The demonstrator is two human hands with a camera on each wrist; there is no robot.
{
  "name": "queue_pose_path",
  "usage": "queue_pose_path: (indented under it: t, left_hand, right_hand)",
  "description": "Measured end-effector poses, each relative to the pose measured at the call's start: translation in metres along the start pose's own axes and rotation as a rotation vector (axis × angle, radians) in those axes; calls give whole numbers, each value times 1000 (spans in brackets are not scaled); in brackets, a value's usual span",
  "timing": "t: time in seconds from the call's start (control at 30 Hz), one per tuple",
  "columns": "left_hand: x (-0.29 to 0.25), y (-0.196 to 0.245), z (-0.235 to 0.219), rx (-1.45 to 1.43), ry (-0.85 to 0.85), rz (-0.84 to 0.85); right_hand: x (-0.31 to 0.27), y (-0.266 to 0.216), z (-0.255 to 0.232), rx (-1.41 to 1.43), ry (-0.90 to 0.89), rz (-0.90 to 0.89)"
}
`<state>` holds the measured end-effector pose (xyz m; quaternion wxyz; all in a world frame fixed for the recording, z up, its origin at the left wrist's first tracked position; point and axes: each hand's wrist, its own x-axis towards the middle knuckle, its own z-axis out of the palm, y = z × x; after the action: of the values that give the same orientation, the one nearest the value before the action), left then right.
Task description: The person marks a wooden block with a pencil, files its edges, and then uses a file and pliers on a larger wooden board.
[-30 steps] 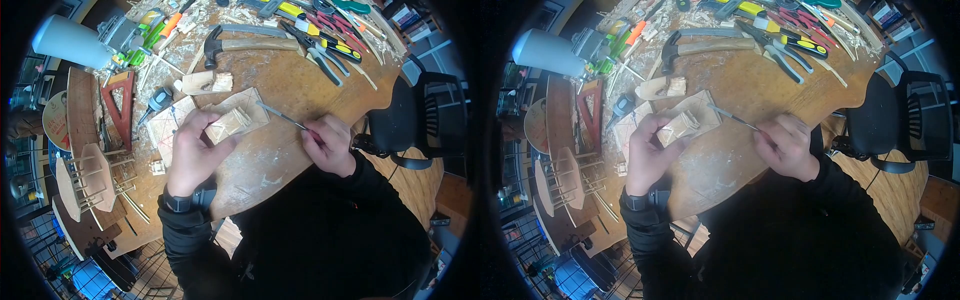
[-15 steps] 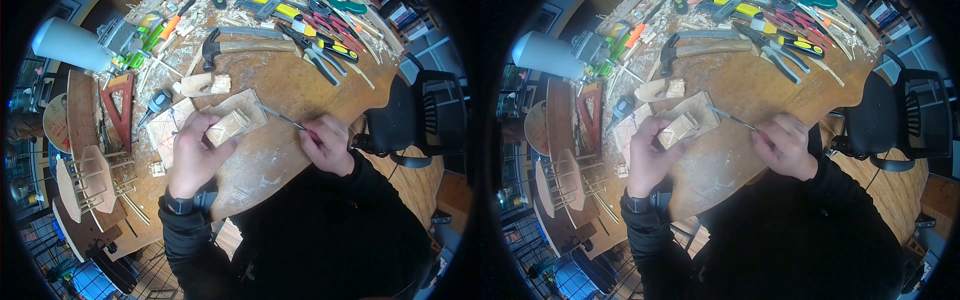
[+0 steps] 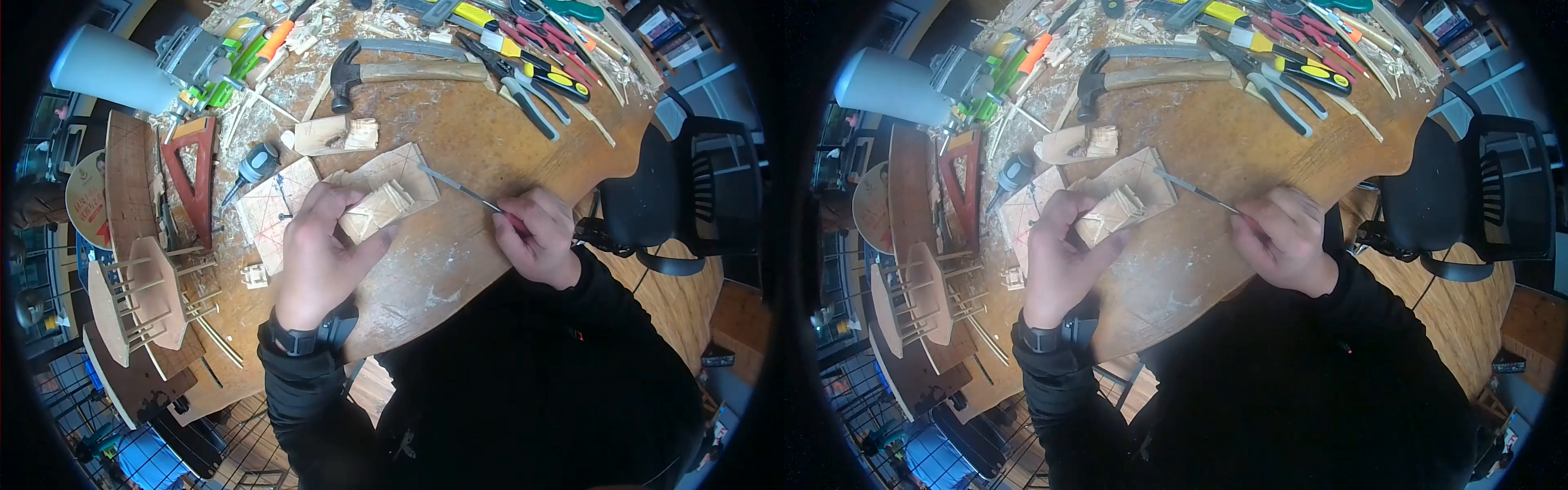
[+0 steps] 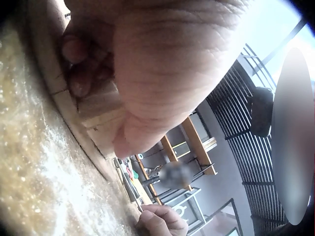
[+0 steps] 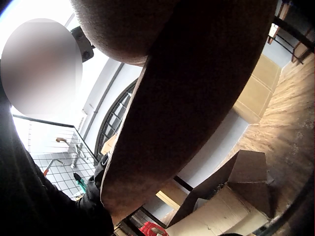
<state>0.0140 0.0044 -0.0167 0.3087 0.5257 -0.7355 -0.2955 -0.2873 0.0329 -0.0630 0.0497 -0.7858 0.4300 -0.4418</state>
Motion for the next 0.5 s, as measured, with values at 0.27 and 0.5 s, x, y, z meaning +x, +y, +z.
queue_pose_path:
  t: [0.27, 0.5]
  left_hand:
    - [2, -6, 3, -36, 15, 2]
    - [3, -7, 3, -31, 18, 13]
  right_hand:
    - [0, 1, 0, 26, 20, 0]
    - [2, 2, 0, 32, 22, -22]
